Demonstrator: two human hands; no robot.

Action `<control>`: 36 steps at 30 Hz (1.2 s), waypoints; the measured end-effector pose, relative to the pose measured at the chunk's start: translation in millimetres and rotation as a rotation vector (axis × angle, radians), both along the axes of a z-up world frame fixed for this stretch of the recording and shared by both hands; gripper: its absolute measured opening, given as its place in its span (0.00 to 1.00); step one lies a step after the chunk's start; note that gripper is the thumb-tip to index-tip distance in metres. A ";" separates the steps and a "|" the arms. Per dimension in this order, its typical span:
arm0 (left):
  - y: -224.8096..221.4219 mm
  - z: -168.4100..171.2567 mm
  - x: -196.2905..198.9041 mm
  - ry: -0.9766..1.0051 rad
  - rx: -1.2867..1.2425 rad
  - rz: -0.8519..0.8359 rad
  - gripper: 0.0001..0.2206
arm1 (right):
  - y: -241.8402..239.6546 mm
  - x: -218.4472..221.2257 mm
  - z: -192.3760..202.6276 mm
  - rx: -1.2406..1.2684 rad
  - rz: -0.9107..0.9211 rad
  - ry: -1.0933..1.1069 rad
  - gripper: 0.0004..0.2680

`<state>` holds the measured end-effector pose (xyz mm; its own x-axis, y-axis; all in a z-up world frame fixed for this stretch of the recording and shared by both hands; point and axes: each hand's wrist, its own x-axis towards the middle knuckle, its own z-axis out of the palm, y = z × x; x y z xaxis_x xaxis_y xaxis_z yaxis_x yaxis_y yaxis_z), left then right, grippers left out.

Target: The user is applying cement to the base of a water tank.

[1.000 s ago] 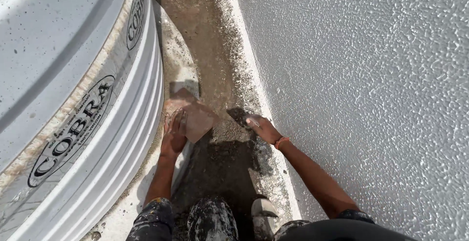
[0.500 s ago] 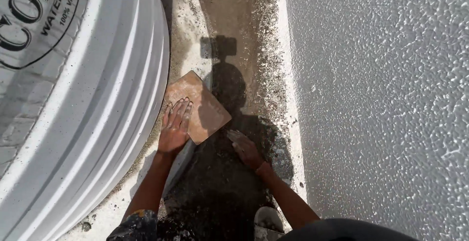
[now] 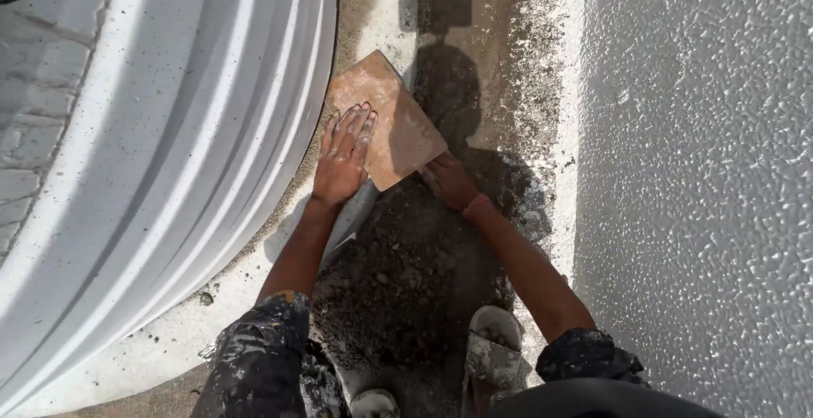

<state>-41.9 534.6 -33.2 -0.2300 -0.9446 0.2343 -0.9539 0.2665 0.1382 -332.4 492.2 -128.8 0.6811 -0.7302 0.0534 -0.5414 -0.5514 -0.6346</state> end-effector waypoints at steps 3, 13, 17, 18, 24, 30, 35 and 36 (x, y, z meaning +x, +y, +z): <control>5.3 10.6 1.6 0.067 0.036 0.009 0.39 | 84.3 28.5 58.1 0.164 0.237 -0.061 0.16; 5.0 38.1 -5.2 0.135 0.045 -0.012 0.43 | 123.8 64.0 80.2 0.071 -0.177 -0.128 0.19; -1.4 39.2 -6.0 0.153 -0.010 -0.028 0.41 | 181.0 85.5 95.0 -0.029 0.018 -0.092 0.25; 1.6 42.7 -6.1 0.161 0.002 -0.021 0.40 | 206.0 86.3 98.4 0.012 0.167 -0.067 0.27; -3.5 27.7 -12.8 0.090 0.061 0.015 0.37 | 233.8 96.0 81.9 0.168 0.648 -0.102 0.26; 3.5 34.6 -7.5 0.150 0.102 -0.010 0.41 | 191.0 135.5 31.9 0.035 0.949 -0.176 0.25; -2.2 31.6 -10.7 0.114 0.033 -0.041 0.40 | 189.2 110.1 44.6 0.343 1.007 -0.018 0.22; 0.1 36.2 -9.4 0.128 0.027 -0.039 0.41 | 187.3 99.4 61.5 0.573 0.968 0.009 0.21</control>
